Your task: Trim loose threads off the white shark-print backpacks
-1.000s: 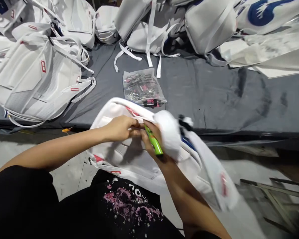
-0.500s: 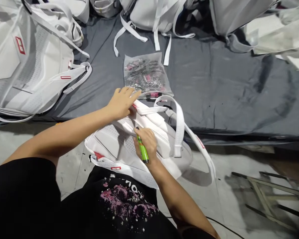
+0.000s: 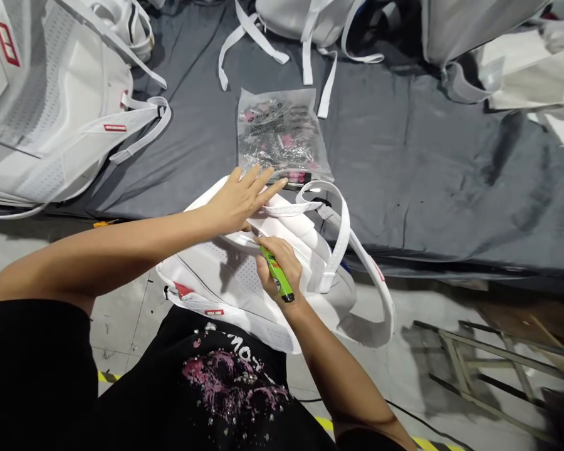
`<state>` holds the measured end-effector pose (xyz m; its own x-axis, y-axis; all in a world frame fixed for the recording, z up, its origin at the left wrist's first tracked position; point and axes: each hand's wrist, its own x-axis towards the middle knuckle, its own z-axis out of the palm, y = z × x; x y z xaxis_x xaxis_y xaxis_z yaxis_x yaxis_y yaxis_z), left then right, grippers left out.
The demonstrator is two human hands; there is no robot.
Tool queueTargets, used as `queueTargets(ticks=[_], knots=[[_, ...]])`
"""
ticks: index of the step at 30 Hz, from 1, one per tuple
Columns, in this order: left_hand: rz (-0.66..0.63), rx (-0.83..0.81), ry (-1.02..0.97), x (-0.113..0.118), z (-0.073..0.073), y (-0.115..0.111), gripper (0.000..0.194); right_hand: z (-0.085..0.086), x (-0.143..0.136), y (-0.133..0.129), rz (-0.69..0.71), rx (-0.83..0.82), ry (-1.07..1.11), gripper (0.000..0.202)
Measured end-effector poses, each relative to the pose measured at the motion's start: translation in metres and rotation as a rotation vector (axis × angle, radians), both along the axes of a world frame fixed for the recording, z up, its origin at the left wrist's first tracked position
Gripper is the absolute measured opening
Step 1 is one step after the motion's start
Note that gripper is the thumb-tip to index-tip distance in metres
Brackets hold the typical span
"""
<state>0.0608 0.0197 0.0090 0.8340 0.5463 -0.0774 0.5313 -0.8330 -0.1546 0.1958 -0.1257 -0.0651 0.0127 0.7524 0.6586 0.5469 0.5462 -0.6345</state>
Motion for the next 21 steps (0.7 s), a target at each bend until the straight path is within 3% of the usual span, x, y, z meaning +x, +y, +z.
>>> queueTargets(ticks=[7,12,16,19,21], knots=[[0.019,-0.06,-0.09,-0.004,-0.002,-0.003,0.094,-0.008,0.007,-0.003,-0.044,-0.048,-0.003,0.04],[0.02,-0.1,-0.113,-0.005,-0.001,0.0,0.091,0.009,0.039,0.015,-0.433,-0.182,0.019,0.035],[0.03,-0.14,-0.145,-0.005,-0.001,0.001,0.09,0.031,0.044,0.018,-0.306,-0.379,0.056,0.044],[0.05,-0.153,-0.149,-0.003,0.001,-0.001,0.091,0.039,0.035,0.016,-0.342,-0.462,0.127,0.034],[0.076,-0.148,-0.147,-0.002,0.004,-0.003,0.09,0.04,0.034,0.018,-0.279,-0.497,0.128,0.029]])
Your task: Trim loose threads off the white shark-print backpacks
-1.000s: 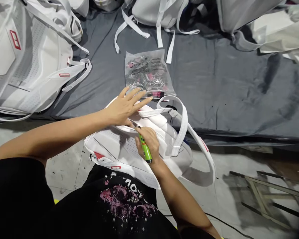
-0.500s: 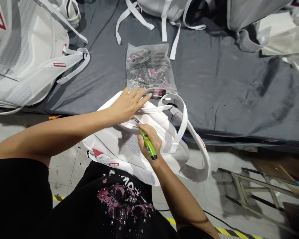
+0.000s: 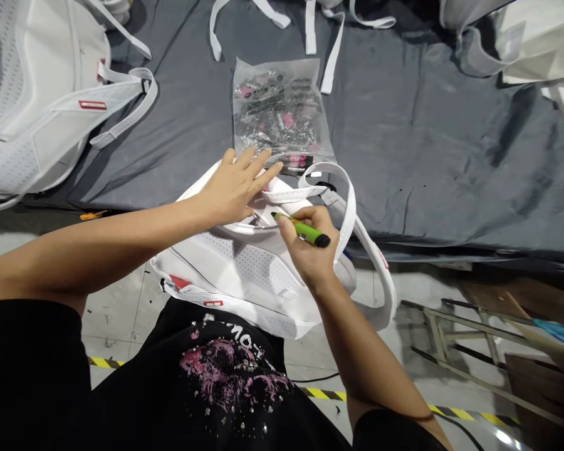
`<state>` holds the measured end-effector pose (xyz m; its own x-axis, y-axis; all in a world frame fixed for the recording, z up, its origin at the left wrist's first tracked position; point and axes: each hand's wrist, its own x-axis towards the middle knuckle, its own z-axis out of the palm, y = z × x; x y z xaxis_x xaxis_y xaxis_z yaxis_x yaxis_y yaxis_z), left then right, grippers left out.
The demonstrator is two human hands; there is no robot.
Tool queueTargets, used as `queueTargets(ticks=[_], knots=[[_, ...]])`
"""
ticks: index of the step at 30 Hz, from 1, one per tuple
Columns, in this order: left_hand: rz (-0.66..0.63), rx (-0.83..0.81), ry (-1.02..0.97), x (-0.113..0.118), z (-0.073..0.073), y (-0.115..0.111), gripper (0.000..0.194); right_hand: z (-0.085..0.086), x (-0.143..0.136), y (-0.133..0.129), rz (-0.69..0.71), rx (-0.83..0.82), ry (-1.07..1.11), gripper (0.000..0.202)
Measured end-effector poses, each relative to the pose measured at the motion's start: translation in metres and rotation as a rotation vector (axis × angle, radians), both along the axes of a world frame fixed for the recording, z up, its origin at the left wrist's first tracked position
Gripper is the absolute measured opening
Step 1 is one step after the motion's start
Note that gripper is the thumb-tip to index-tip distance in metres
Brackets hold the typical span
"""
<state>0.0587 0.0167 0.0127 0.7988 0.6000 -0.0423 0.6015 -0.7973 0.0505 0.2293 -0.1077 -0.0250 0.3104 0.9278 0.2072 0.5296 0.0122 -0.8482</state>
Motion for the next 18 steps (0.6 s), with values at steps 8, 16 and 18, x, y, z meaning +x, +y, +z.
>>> queueTargets(ticks=[8,16,18], knots=[[0.048,0.068,0.079,0.002,0.008,-0.005,0.085,0.009,0.025,0.021,0.508,-0.071,-0.111,0.027],[0.043,0.044,0.084,0.004,0.012,-0.004,0.079,0.014,0.026,0.034,0.67,-0.063,-0.272,0.025],[0.048,0.035,0.068,0.004,0.011,-0.004,0.077,0.014,0.025,0.036,0.685,-0.053,-0.291,0.023]])
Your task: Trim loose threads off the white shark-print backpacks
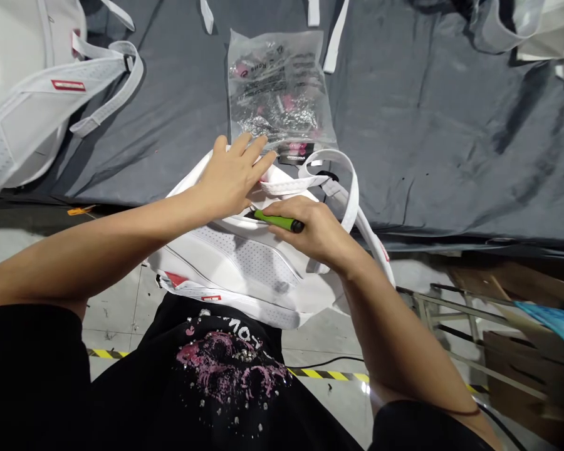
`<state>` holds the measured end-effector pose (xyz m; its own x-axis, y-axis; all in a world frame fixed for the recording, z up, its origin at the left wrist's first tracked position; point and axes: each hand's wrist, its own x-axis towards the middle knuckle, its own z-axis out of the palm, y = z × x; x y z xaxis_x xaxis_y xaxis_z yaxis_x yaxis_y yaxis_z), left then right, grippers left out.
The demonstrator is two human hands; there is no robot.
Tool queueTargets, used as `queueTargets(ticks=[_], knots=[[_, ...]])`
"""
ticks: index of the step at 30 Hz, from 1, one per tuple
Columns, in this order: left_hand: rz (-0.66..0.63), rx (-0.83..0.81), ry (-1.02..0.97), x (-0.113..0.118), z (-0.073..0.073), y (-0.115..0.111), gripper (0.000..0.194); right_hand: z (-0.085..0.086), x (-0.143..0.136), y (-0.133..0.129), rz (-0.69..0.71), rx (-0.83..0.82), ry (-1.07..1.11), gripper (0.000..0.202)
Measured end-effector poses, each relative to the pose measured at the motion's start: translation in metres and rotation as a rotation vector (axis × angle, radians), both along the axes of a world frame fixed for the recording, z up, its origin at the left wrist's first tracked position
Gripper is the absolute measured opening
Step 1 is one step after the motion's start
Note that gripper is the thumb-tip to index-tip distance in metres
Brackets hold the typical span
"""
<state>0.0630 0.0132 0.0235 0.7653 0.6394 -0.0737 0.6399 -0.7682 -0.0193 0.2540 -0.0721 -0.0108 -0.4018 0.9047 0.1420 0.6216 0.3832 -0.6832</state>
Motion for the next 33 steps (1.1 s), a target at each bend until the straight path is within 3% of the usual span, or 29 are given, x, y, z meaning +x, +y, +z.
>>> queueTargets(ticks=[7,15,20,33], knots=[[0.008,0.02,0.042,0.003,0.0,0.002,0.078,0.001,-0.008,0.005,0.075,0.053,-0.016,0.019],[0.043,-0.073,-0.015,0.001,-0.005,0.003,0.072,0.016,-0.015,0.006,0.124,0.015,-0.122,0.022],[0.046,-0.051,-0.005,0.001,-0.007,0.003,0.077,0.023,-0.019,0.001,0.067,-0.013,-0.3,0.023],[0.034,-0.05,-0.016,-0.002,-0.008,0.004,0.078,0.022,-0.032,-0.01,-0.1,-0.106,-0.367,0.025]])
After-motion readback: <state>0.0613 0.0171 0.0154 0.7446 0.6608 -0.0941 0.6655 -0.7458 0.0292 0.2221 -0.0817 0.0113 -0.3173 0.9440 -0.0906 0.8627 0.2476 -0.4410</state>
